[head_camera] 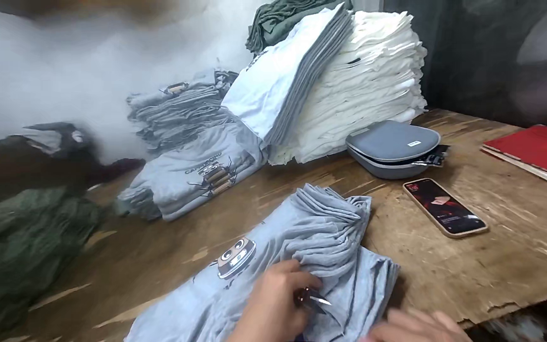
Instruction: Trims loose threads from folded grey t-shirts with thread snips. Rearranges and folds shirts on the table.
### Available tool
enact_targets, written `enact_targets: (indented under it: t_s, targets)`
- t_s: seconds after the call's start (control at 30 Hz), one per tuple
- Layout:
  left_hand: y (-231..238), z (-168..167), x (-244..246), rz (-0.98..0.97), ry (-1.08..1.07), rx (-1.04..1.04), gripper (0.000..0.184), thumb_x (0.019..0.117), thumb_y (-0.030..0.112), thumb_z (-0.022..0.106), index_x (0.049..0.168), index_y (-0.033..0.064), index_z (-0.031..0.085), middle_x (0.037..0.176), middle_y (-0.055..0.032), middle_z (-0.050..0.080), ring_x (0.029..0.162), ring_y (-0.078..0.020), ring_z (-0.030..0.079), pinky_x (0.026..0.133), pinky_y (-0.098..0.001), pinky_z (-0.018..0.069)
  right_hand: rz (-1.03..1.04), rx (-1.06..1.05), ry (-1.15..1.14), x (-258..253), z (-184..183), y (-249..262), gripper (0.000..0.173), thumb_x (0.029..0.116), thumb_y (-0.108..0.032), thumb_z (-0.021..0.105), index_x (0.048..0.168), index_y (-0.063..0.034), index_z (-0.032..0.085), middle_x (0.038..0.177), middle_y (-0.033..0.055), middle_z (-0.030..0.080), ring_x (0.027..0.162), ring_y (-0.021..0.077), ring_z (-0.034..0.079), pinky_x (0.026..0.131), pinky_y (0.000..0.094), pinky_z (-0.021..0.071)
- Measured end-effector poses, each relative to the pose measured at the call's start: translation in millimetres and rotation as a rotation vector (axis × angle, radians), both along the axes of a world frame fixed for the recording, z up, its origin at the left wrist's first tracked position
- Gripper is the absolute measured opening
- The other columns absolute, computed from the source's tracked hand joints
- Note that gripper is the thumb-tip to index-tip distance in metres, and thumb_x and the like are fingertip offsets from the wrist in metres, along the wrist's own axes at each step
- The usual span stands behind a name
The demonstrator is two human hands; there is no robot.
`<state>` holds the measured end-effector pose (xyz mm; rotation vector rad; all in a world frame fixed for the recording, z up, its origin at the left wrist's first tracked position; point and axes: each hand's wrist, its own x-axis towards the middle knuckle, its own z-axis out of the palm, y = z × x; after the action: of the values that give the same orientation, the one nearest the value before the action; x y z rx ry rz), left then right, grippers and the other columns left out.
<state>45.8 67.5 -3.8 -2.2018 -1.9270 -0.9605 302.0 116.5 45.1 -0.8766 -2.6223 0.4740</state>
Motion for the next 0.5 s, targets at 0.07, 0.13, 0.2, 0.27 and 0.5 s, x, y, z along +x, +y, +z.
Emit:
enact_targets:
  t_s: [0.07, 0.13, 0.2, 0.27, 0.5]
  targets:
    - [-2, 0, 2, 0.0, 0.026, 0.006, 0.034, 0.0667, 0.014, 0.077, 0.099, 0.0201, 0.081, 0.08, -0.0031, 0.066, 0.073, -0.0208, 0.067, 0.066, -0.0426, 0.0579, -0.099, 0.021, 0.08, -17, -13, 2, 0.034, 0.0999, -0.039, 0.063, 0.094, -0.011, 0.081, 0.085, 0.0115, 0.072, 0.085, 0.0334, 0.068, 0.077, 0.0534, 0.0488]
    - [-10, 8, 7, -0.019, 0.034, -0.044, 0.035, 0.0751, 0.019, 0.079, 0.111, 0.0173, 0.078, 0.09, -0.0076, 0.07, 0.085, -0.0273, 0.069, 0.077, -0.0493, 0.0576, -0.089, -0.078, 0.076, -26, -25, 6, 0.022, 0.0949, -0.031, 0.07, 0.099, -0.013, 0.083, 0.093, 0.0139, 0.072, 0.095, 0.0362, 0.067, 0.084, 0.0572, 0.0474]
    - [-18, 18, 13, -0.031, 0.042, -0.037, 0.033, 0.0833, 0.022, 0.081, 0.116, 0.018, 0.079, 0.099, -0.0085, 0.074, 0.094, -0.0299, 0.069, 0.082, -0.0518, 0.0556, -0.087, -0.135, 0.178, -25, -32, 9, 0.014, 0.0914, -0.024, 0.073, 0.094, -0.0143, 0.083, 0.09, 0.012, 0.071, 0.092, 0.0338, 0.066, 0.083, 0.0563, 0.0466]
    - [-23, 21, 21, -0.016, 0.118, 0.074, 0.021, 0.0904, 0.023, 0.075, 0.111, 0.0212, 0.08, 0.099, -0.0026, 0.075, 0.092, -0.0242, 0.068, 0.08, -0.0456, 0.0522, -0.092, -0.16, 0.308, -19, -37, 11, 0.012, 0.0899, -0.022, 0.075, 0.091, -0.0138, 0.083, 0.087, 0.0102, 0.071, 0.086, 0.0307, 0.067, 0.08, 0.0552, 0.049]
    - [-9, 7, 31, -0.053, 0.195, 0.116, 0.011, 0.0941, 0.022, 0.07, 0.097, 0.0226, 0.08, 0.093, 0.0044, 0.076, 0.085, -0.0185, 0.067, 0.074, -0.0394, 0.0507, -0.063, -0.033, 0.315, -12, -34, 1, 0.011, 0.0875, -0.026, 0.077, 0.088, -0.017, 0.084, 0.083, 0.0071, 0.072, 0.084, 0.0297, 0.065, 0.08, 0.0528, 0.0452]
